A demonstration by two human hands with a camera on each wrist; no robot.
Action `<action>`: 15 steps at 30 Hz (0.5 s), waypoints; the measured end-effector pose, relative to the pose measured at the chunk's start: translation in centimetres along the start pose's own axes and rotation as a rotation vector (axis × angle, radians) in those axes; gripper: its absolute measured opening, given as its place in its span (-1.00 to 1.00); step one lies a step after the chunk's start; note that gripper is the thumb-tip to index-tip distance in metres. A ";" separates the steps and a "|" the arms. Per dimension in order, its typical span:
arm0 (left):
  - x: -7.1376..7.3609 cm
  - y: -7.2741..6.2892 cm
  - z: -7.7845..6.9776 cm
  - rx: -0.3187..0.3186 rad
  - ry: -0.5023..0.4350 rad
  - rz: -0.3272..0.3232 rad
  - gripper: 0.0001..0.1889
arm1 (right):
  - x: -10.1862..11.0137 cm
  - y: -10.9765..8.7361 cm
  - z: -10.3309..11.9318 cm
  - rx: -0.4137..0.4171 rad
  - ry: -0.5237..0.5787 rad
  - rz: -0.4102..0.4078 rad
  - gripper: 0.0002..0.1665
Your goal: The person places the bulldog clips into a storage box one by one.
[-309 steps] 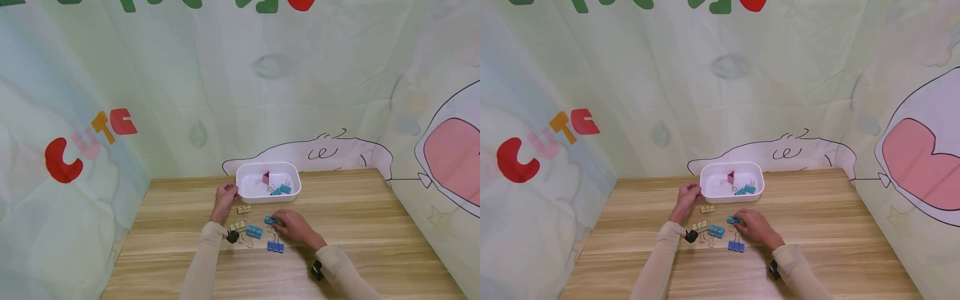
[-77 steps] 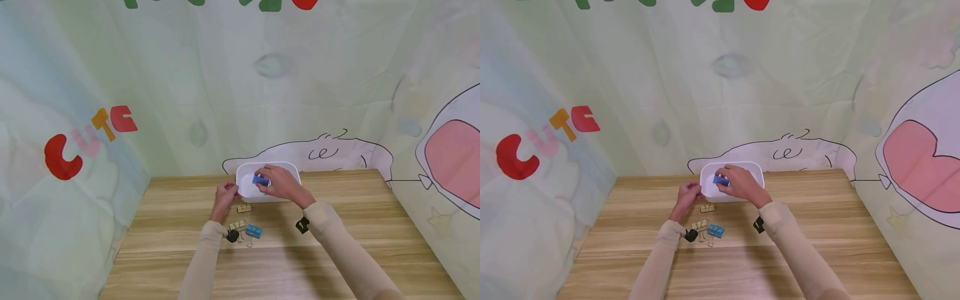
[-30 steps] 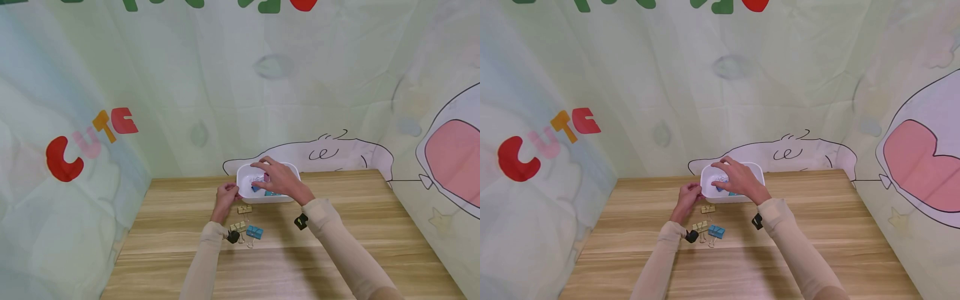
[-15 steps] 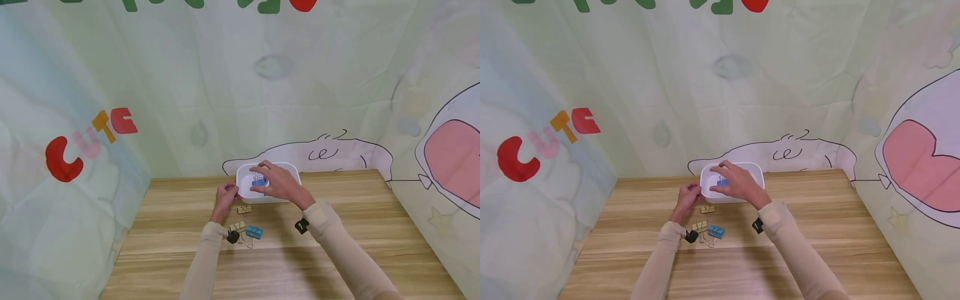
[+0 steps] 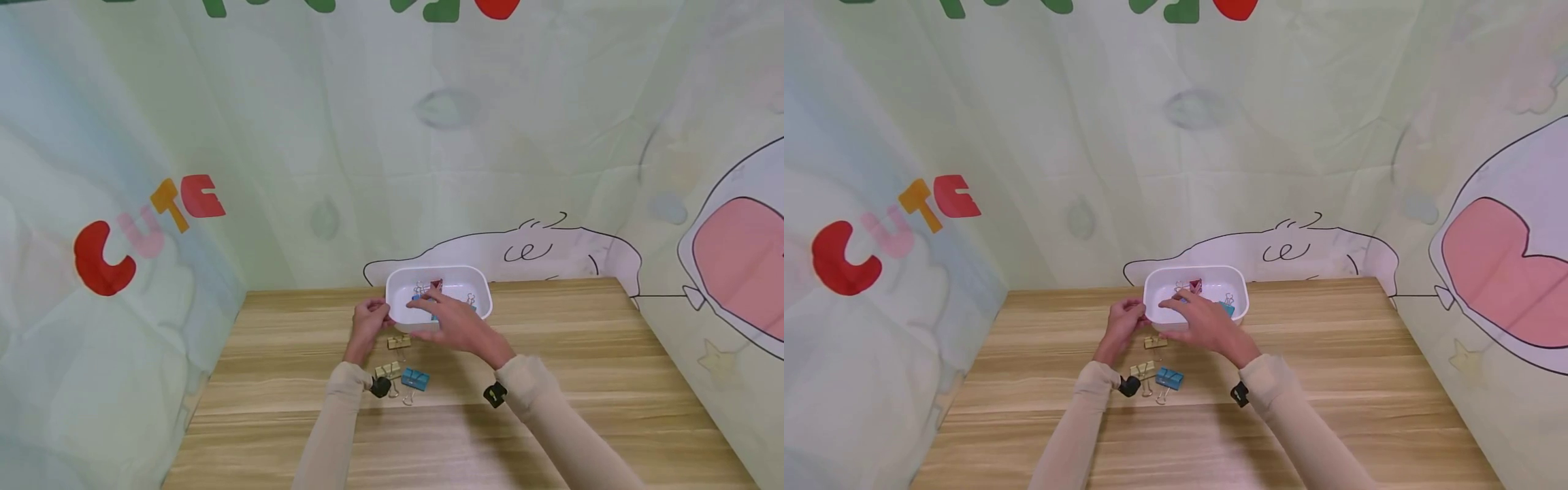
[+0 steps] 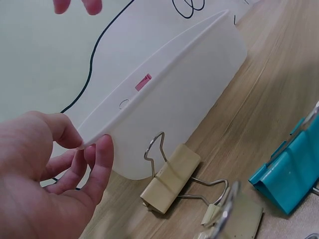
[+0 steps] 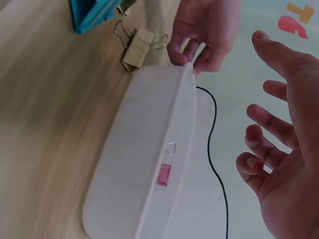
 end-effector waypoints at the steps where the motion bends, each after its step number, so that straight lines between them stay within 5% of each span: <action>1: 0.0 0.0 0.0 0.001 0.000 -0.001 -0.64 | -0.3 -0.2 0.1 0.003 0.000 0.005 -0.33; 15: 0.0 0.0 -0.1 0.006 -0.019 -0.010 -0.64 | -4.9 -3.6 1.3 0.079 0.059 0.111 -0.43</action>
Point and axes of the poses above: each hand's wrist, its own y-axis towards the middle knuckle, its own x-axis out of the back of the hand, z = x × y, the point moved 2 cm from there along y, towards the middle knuckle, and after that the axes turned 11 degrees about -y, right-handed, at the moved point
